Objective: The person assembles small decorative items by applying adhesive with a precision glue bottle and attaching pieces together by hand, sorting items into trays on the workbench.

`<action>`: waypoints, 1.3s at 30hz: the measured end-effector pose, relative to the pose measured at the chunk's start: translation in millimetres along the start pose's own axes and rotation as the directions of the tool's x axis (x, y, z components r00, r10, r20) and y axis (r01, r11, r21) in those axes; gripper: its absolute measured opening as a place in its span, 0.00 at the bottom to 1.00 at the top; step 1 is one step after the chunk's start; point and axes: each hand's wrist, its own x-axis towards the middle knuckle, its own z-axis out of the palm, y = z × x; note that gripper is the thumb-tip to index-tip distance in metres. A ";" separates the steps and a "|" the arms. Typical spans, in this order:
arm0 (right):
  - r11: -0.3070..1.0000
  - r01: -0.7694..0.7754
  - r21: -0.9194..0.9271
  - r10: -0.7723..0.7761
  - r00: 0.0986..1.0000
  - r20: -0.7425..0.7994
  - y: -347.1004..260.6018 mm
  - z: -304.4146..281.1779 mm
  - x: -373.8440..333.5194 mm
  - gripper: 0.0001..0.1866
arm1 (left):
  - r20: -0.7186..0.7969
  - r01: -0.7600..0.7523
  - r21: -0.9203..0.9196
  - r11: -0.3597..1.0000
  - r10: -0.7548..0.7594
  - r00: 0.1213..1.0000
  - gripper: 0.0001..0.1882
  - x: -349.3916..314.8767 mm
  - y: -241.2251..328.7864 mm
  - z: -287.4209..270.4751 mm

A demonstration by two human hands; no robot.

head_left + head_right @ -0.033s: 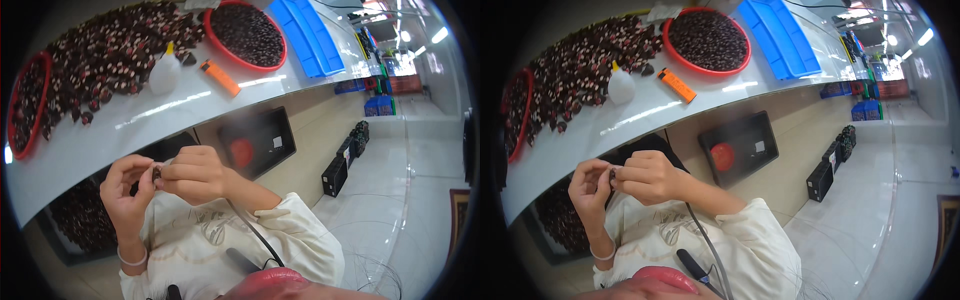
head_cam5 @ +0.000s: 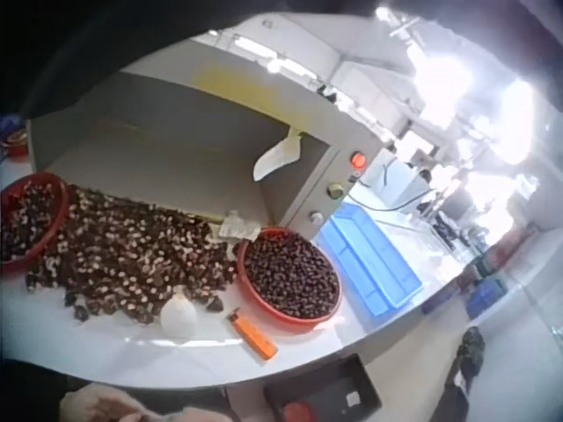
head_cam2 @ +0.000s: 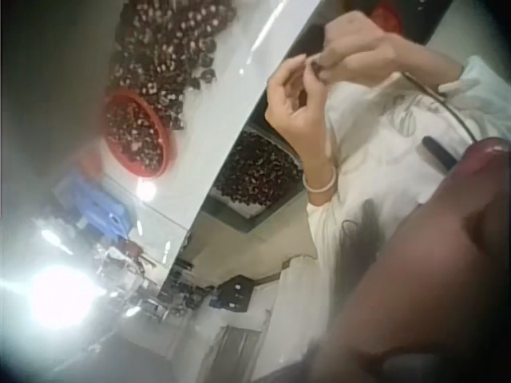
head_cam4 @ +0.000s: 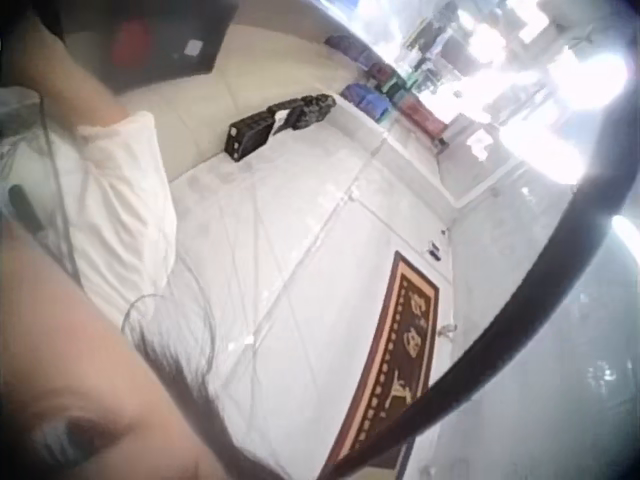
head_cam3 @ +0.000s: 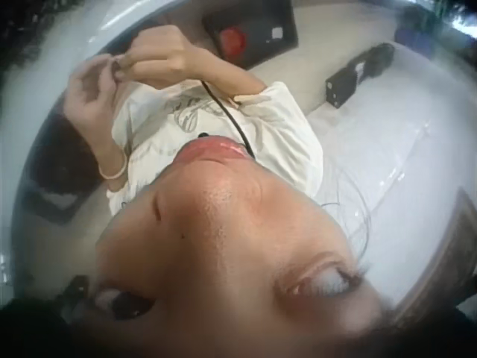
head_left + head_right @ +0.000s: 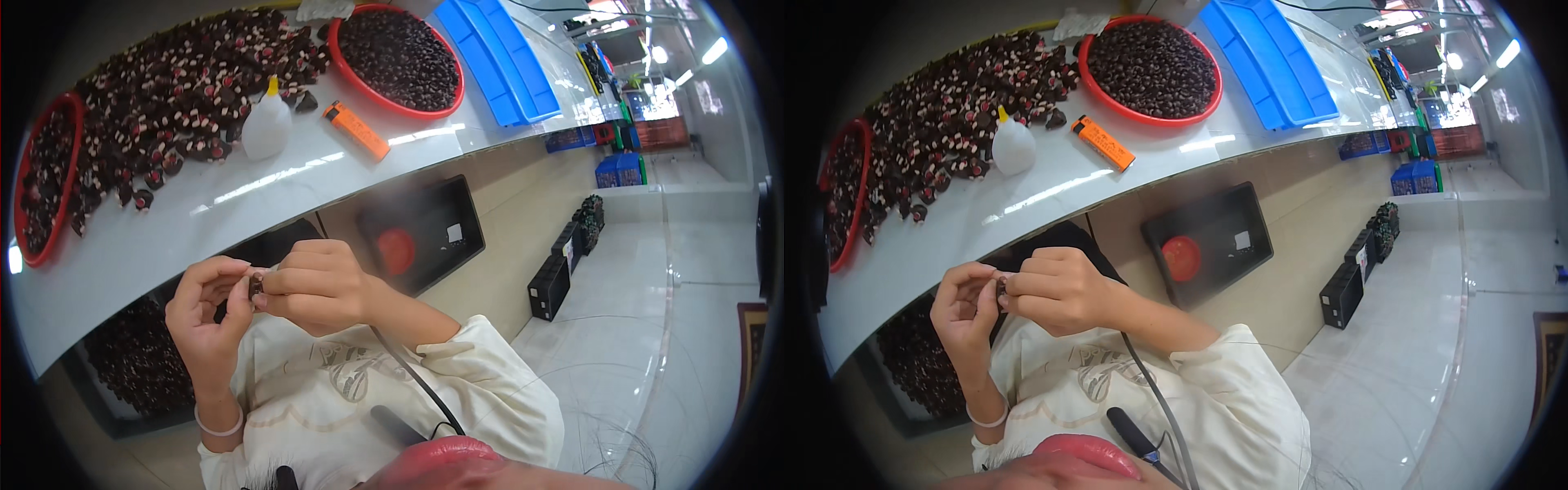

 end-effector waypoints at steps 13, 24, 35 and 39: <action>0.991 -0.075 0.113 0.087 0.991 -0.104 -2.9 -3.2 13.0 0.11 | 0.078 -0.082 -0.110 0.990 0.091 0.993 0.09 0.1 0.3 -8.8; 0.995 0.006 0.096 0.002 0.996 -0.084 -8.1 -3.1 14.5 0.10 | 0.154 -0.018 -0.129 0.992 0.038 0.987 0.07 0.3 1.8 -17.0; 0.985 -0.034 0.168 0.060 0.987 -0.152 -1.9 -3.3 13.8 0.12 | 0.131 -0.014 -0.257 0.966 0.049 0.990 0.09 3.1 -9.5 -14.9; 0.981 -0.034 0.189 0.063 0.987 -0.150 -3.3 -3.2 14.7 0.13 | 0.130 -0.027 -0.268 0.963 0.064 0.989 0.10 2.8 -11.1 -15.2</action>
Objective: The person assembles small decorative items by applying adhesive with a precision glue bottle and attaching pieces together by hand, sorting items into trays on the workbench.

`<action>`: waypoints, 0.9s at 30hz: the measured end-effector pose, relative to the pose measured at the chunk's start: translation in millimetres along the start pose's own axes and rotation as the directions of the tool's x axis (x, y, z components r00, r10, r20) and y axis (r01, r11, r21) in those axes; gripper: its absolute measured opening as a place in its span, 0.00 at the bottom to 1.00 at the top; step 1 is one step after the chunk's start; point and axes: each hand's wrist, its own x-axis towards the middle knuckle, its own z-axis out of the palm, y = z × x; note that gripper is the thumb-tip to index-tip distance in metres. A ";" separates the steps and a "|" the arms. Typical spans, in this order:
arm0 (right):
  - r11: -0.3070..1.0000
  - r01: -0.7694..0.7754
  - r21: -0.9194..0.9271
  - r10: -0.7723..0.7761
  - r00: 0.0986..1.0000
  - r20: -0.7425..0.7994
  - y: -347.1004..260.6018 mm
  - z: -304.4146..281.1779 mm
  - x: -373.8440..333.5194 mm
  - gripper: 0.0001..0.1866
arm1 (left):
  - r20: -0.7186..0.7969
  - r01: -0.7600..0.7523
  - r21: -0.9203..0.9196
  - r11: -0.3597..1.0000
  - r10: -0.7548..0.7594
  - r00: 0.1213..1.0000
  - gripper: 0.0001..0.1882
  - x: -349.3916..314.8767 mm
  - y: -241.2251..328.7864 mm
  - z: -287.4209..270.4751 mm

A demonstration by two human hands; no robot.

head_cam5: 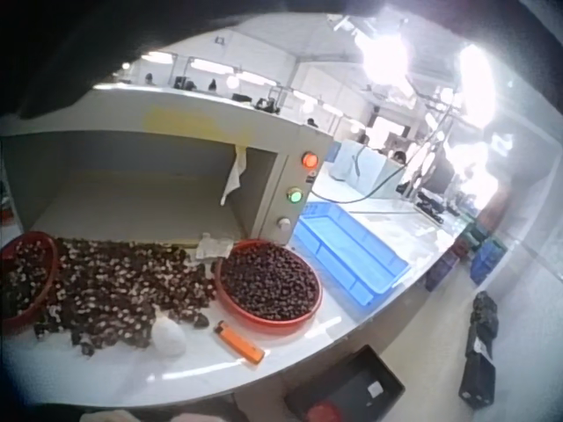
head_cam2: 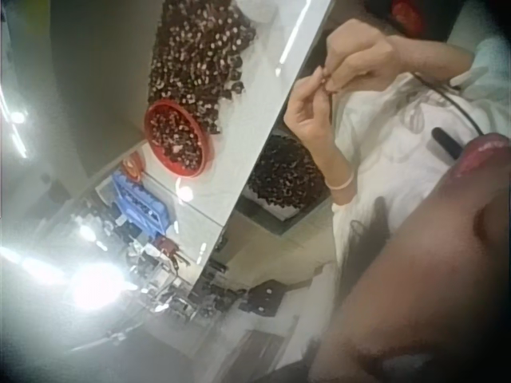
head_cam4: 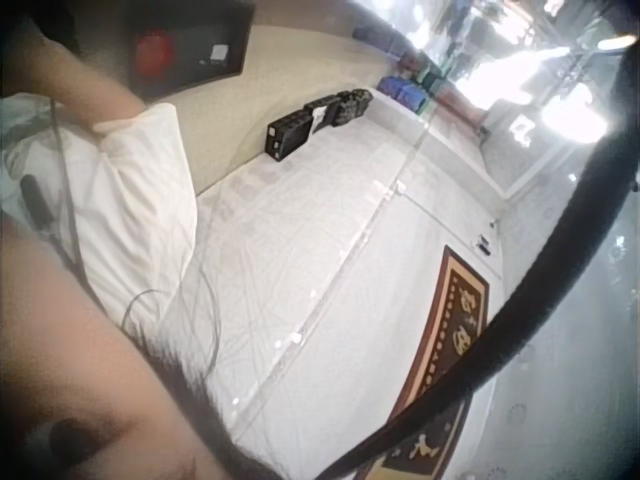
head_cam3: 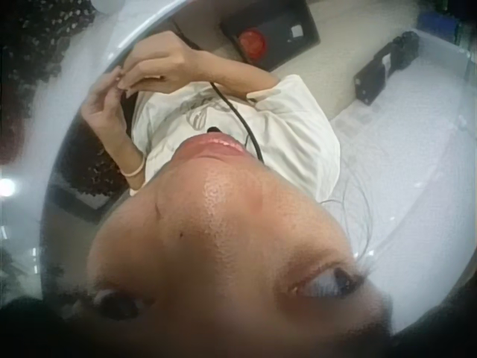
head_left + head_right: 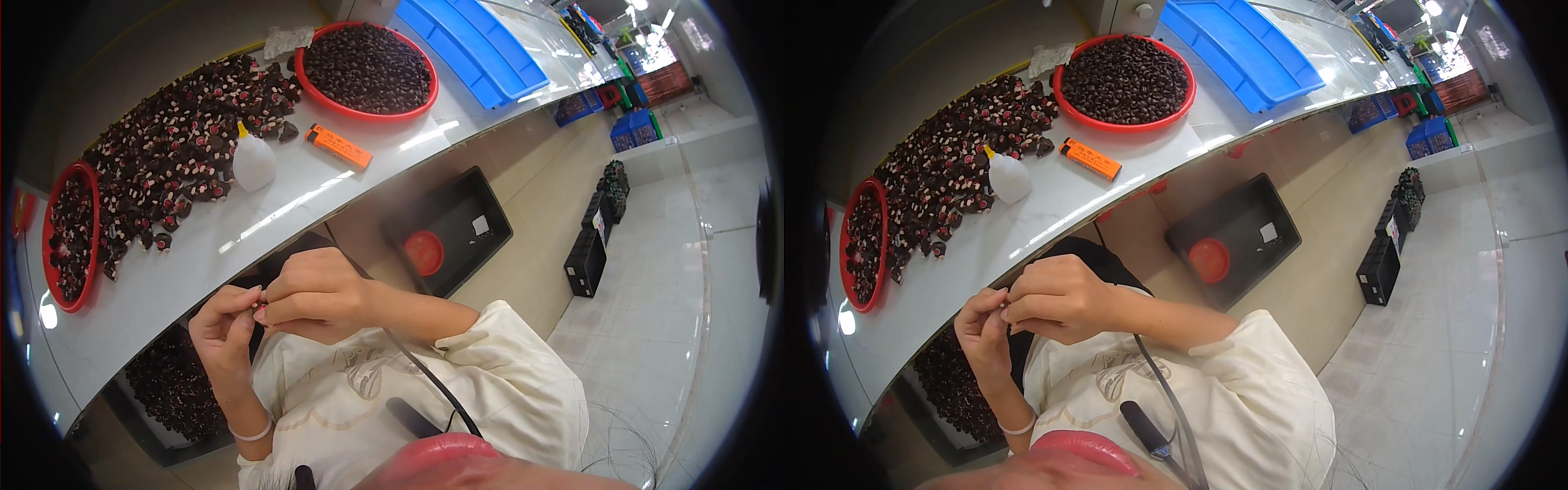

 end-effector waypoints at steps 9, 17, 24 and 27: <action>0.999 -0.035 0.026 0.035 0.999 0.013 -1.1 0.5 -2.6 0.12 | 0.041 0.005 -0.017 1.000 -0.005 0.999 0.08 1.1 -2.6 -1.8; 0.999 -0.028 0.020 0.028 0.999 0.026 -1.6 -2.7 -2.4 0.11 | 0.052 0.058 -0.085 0.995 -0.054 0.997 0.05 0.6 -2.9 2.3; 1.000 0.002 -0.024 -0.001 1.000 0.030 -2.8 -1.1 -2.4 0.11 | 0.071 0.094 -0.096 0.991 -0.088 0.994 0.05 0.4 -3.5 0.9; 0.999 -0.005 -0.032 0.005 1.000 0.011 -3.4 -2.0 -0.2 0.10 | 0.045 0.087 -0.136 0.987 -0.081 0.996 0.05 0.5 -0.7 6.6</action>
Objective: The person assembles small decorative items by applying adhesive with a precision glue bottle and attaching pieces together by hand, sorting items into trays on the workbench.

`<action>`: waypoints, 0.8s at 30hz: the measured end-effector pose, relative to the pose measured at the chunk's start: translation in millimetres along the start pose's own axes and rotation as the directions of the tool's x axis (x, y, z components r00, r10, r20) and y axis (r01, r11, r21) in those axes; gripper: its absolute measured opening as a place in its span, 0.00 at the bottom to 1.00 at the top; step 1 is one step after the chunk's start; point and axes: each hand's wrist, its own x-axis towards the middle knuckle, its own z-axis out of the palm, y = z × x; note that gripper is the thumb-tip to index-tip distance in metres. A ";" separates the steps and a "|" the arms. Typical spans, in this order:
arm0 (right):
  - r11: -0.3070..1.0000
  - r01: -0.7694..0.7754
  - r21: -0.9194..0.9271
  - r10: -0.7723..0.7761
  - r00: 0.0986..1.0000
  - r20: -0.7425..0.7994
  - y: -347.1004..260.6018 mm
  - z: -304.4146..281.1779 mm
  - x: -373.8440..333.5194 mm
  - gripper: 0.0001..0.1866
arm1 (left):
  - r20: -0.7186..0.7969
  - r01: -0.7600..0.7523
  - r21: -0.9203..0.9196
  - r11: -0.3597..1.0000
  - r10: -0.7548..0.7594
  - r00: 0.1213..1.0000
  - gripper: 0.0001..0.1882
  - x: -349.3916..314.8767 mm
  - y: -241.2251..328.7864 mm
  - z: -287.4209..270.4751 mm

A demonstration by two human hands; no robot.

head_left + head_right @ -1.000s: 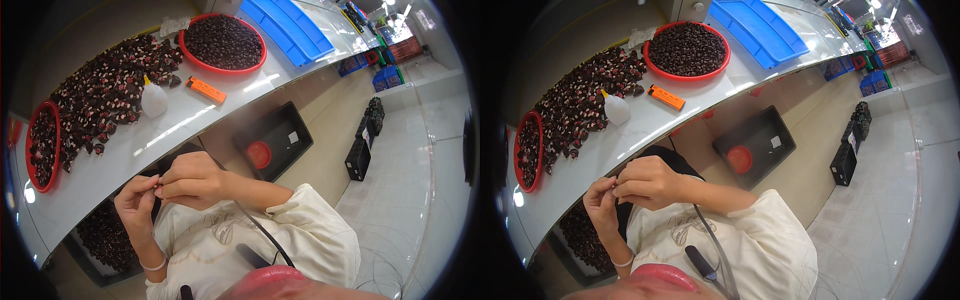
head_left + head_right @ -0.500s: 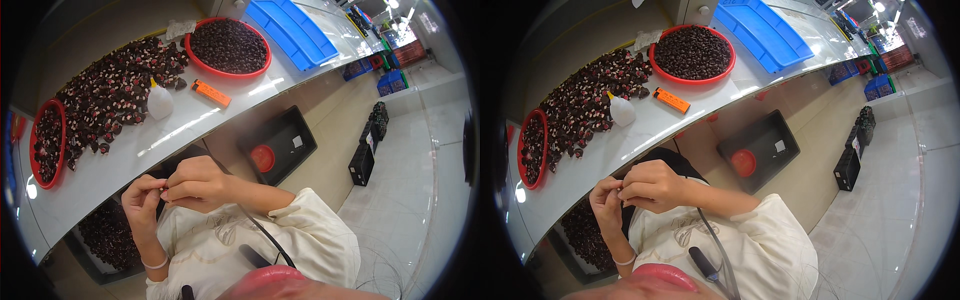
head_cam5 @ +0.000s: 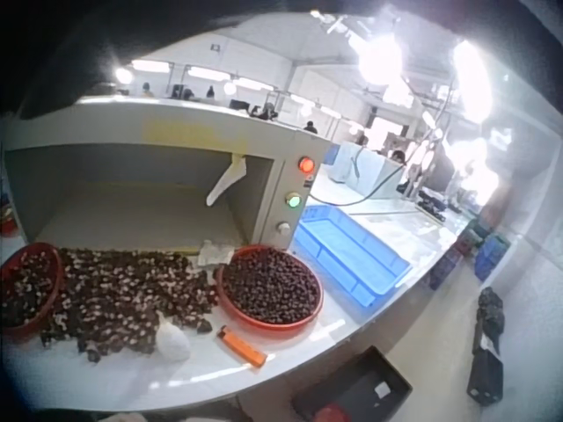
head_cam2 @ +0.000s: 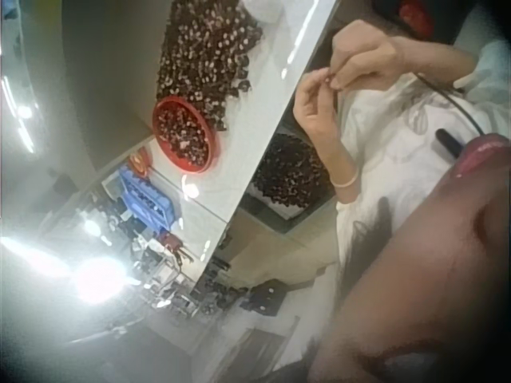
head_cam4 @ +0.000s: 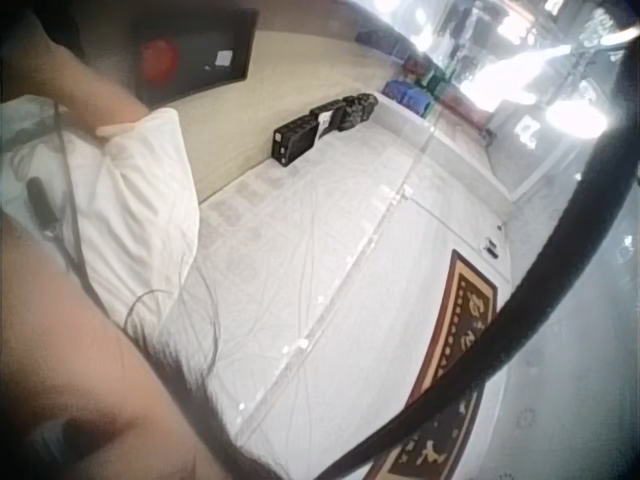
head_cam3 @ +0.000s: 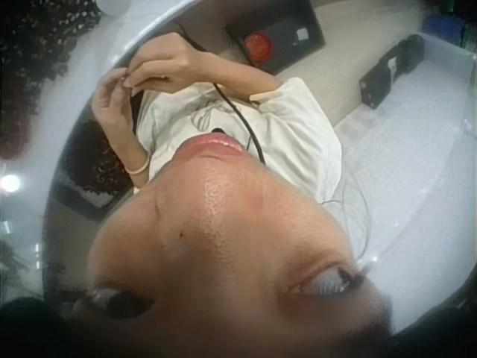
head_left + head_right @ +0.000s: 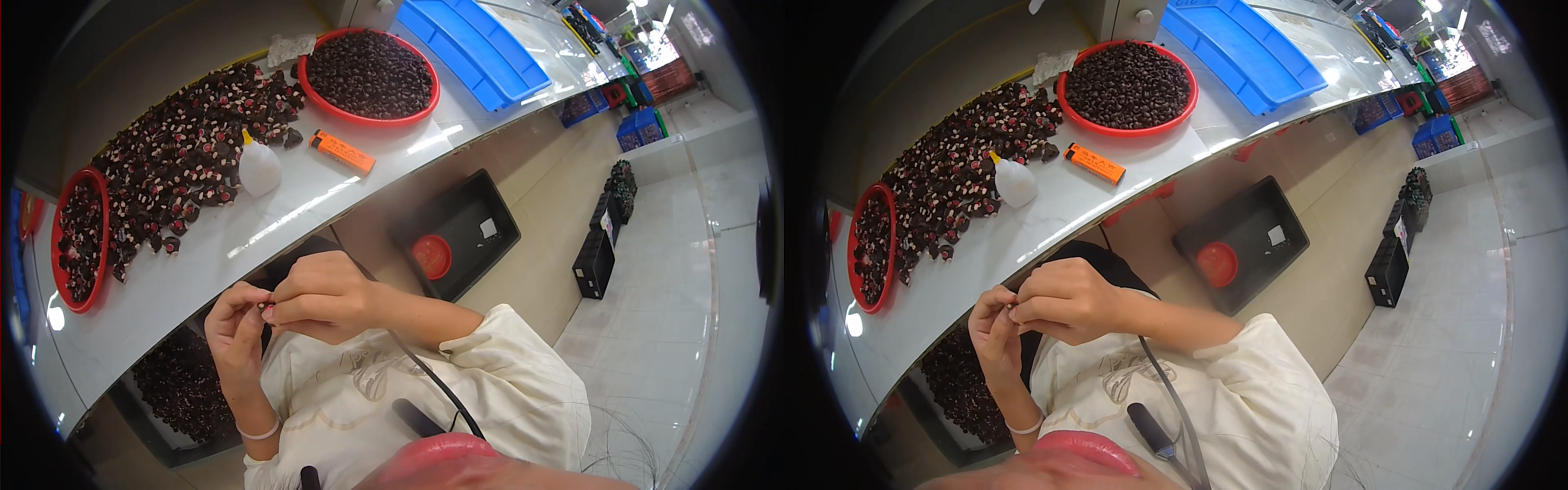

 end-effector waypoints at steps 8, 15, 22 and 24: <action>0.999 0.007 -0.042 -0.006 0.999 0.031 -0.8 0.2 -3.7 0.10 | 0.060 -0.059 0.056 0.997 0.055 0.997 0.07 0.5 -6.9 -7.4; 0.998 0.047 -0.039 -0.049 0.998 -0.045 3.2 0.2 -2.5 0.10 | 0.013 -0.011 0.021 1.000 0.011 1.000 0.07 -1.1 -3.1 -1.5; 0.997 0.042 -0.061 -0.043 0.999 -0.016 2.4 -0.1 -7.2 0.09 | 0.053 -0.040 0.056 0.998 0.037 0.998 0.08 -0.2 -7.9 -4.4; 0.997 0.048 -0.064 -0.050 0.998 -0.026 2.9 -0.3 -6.1 0.09 | 0.045 -0.037 0.051 0.998 0.035 0.998 0.08 -0.7 -6.3 -2.4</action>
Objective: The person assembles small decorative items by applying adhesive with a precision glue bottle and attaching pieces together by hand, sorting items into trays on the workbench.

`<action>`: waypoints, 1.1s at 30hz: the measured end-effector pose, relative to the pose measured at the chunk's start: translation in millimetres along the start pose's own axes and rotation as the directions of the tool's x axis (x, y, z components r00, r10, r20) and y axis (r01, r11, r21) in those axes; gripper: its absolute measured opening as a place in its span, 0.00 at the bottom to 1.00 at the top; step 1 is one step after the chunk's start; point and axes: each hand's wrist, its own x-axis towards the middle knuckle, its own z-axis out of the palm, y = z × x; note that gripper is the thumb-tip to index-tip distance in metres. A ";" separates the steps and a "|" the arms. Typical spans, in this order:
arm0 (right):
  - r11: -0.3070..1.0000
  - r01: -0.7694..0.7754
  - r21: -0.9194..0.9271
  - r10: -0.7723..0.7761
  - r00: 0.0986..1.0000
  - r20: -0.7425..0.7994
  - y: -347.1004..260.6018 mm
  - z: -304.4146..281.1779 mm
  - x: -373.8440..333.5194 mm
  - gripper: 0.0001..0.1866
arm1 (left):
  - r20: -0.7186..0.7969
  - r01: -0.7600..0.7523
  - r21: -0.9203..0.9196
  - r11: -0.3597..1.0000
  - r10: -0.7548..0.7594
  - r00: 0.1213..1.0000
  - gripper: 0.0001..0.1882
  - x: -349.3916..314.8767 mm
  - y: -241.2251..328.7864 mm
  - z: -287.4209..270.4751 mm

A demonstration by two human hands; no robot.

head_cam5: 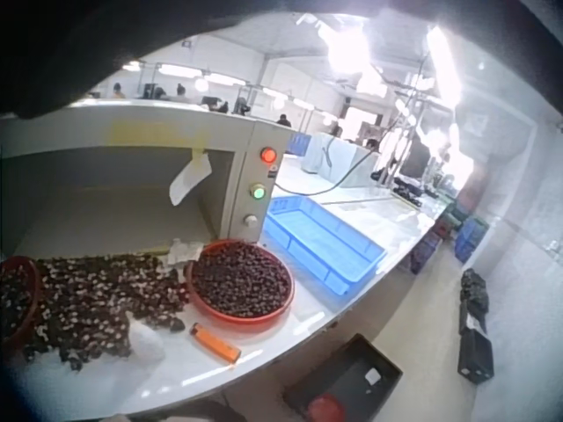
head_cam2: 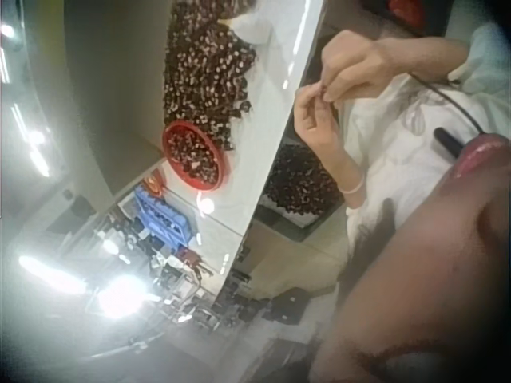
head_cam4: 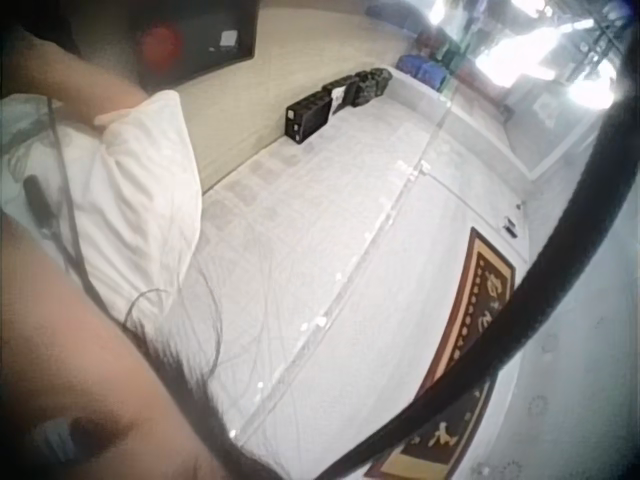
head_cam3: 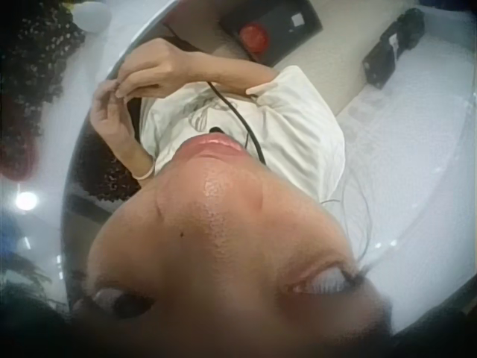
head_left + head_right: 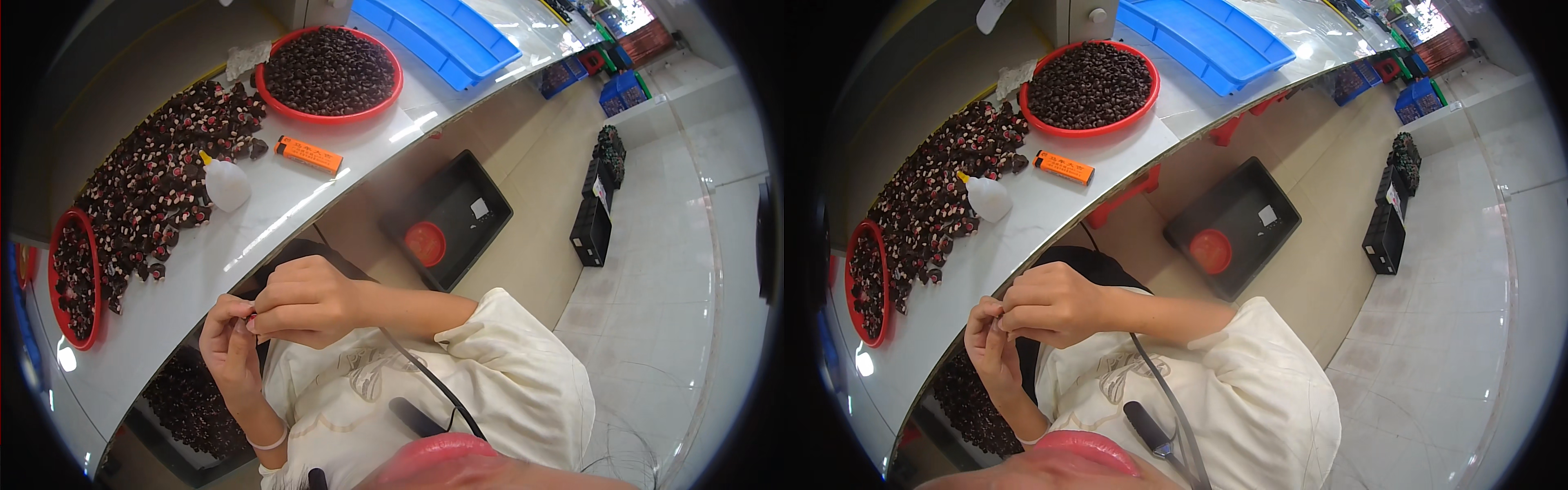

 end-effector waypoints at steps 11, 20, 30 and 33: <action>1.000 0.001 0.013 -0.001 1.000 -0.001 0.4 0.2 -0.8 0.09 | 0.018 -0.015 0.019 1.000 0.014 1.000 0.08 -0.4 -0.6 -1.6; 0.999 0.032 0.027 -0.032 1.000 0.001 0.8 0.9 -2.8 0.08 | 0.013 -0.005 -0.009 1.000 0.005 1.000 0.05 1.8 2.3 5.8; 0.999 0.053 -0.005 -0.053 0.999 0.007 2.0 -2.6 0.5 0.09 | 0.014 0.007 -0.004 1.000 -0.007 1.000 0.06 1.7 2.2 4.0; 0.999 0.037 -0.003 -0.037 0.999 -0.009 1.9 -3.3 2.0 0.09 | -0.033 0.028 -0.020 0.999 -0.029 0.999 0.09 1.0 3.3 10.1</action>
